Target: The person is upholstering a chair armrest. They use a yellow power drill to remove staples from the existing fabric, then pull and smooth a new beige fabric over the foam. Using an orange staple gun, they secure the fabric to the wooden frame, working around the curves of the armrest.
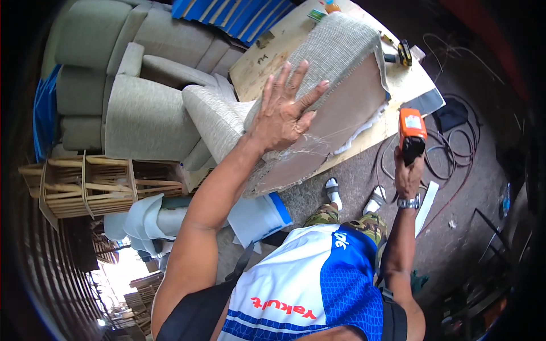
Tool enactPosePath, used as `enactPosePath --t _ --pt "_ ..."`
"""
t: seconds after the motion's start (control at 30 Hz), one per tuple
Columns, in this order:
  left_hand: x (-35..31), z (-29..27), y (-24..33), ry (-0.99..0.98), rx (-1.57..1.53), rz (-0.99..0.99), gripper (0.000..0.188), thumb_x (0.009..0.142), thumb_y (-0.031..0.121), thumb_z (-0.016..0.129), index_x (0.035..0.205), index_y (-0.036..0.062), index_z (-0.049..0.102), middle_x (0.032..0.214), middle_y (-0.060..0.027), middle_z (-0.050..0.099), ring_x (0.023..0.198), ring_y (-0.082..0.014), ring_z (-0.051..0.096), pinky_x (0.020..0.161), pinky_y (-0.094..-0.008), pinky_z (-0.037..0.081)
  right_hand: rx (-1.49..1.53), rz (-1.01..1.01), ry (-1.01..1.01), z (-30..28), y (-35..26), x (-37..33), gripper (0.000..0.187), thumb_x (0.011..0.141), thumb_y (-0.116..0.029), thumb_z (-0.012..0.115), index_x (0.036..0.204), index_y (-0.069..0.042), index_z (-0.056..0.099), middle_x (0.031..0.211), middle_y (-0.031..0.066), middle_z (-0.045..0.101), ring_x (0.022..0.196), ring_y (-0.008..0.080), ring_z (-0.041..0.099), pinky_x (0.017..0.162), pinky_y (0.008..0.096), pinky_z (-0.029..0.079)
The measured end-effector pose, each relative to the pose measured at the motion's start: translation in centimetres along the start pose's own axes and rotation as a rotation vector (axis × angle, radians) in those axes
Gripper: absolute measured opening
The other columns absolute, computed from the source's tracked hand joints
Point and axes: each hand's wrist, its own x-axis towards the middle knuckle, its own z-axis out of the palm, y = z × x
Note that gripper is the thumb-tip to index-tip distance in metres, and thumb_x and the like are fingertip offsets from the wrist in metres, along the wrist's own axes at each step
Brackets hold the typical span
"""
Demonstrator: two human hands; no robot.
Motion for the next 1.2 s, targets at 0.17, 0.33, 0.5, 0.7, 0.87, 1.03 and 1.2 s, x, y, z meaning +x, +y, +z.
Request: enactPosePath --t 0.17,0.33,0.5,0.7,0.87,1.03,1.2 --pt "-0.1 0.3 0.2 -0.003 -0.008 0.009 0.072 0.091 0.028 0.059 0.157 0.041 0.031 0.169 -0.0079 0.008 0.154 -0.0405 0.009 0.12 -0.0628 0.012 0.534 0.286 -0.284 1.0 1.1 -4.2 0.029 0.087 -0.015 0.073 0.113 -0.006 0.068 0.102 0.0054 0.073 0.085 0.0193 0.069 0.074 0.0355 0.054" --pt "-0.7 0.8 -0.6 0.005 -0.037 0.023 0.074 0.091 0.027 0.06 0.157 0.0412 0.03 0.17 -0.0072 0.008 0.154 -0.0394 0.009 0.121 -0.062 0.009 0.292 -0.198 -0.342 2.9 -6.0 -2.5 0.034 0.083 -0.025 0.08 0.111 -0.009 0.069 0.103 0.0083 0.074 0.095 0.0252 0.071 0.082 0.0368 0.056" --pt "-0.1 0.7 -0.6 -0.013 -0.034 0.033 0.076 0.09 0.028 0.061 0.156 0.0459 0.028 0.17 -0.0062 0.005 0.154 -0.0416 0.008 0.121 -0.0625 0.01 0.22 -0.419 -0.273 3.7 -7.6 -1.3 0.04 0.076 -0.026 0.085 0.109 -0.008 0.07 0.099 0.0107 0.073 0.087 0.0308 0.071 0.074 0.039 0.057" --pt "-0.4 0.7 -0.7 0.014 -0.088 0.035 0.087 0.081 0.019 0.065 0.156 0.045 0.03 0.17 -0.0054 0.008 0.154 -0.0384 0.009 0.122 -0.0619 0.008 -0.046 -0.771 -0.115 5.0 -7.4 -0.7 0.026 0.081 -0.022 0.082 0.103 -0.015 0.069 0.091 0.0065 0.073 0.077 0.0272 0.072 0.068 0.0386 0.058" --pt "-0.4 0.7 -0.7 0.012 -0.056 0.029 0.093 0.073 0.018 0.065 0.156 0.0443 0.03 0.169 -0.0052 0.008 0.154 -0.0383 0.009 0.122 -0.0622 0.009 -0.058 -0.813 -0.204 4.6 -7.9 -1.1 0.027 0.081 -0.026 0.082 0.098 -0.009 0.069 0.089 0.0047 0.072 0.069 0.0258 0.07 0.06 0.0367 0.056" --pt "-0.4 0.9 -0.9 0.025 -0.049 0.03 0.097 0.068 0.018 0.064 0.156 0.044 0.031 0.169 -0.0053 0.008 0.154 -0.0386 0.009 0.122 -0.0622 0.01 -0.159 -0.856 -0.197 5.3 -7.2 -2.3 0.028 0.079 -0.026 0.083 0.096 -0.008 0.069 0.086 0.0077 0.071 0.07 0.027 0.07 0.061 0.0369 0.055" --pt "-0.3 0.5 -0.8 0.005 -0.044 0.029 0.1 0.066 0.02 0.066 0.156 0.0434 0.03 0.169 -0.0063 0.008 0.154 -0.0394 0.009 0.121 -0.0628 0.011 0.168 -0.547 -0.376 5.3 -8.5 -2.9 0.028 0.075 -0.021 0.083 0.096 -0.007 0.069 0.078 0.0091 0.07 0.068 0.0294 0.069 0.063 0.0367 0.055"
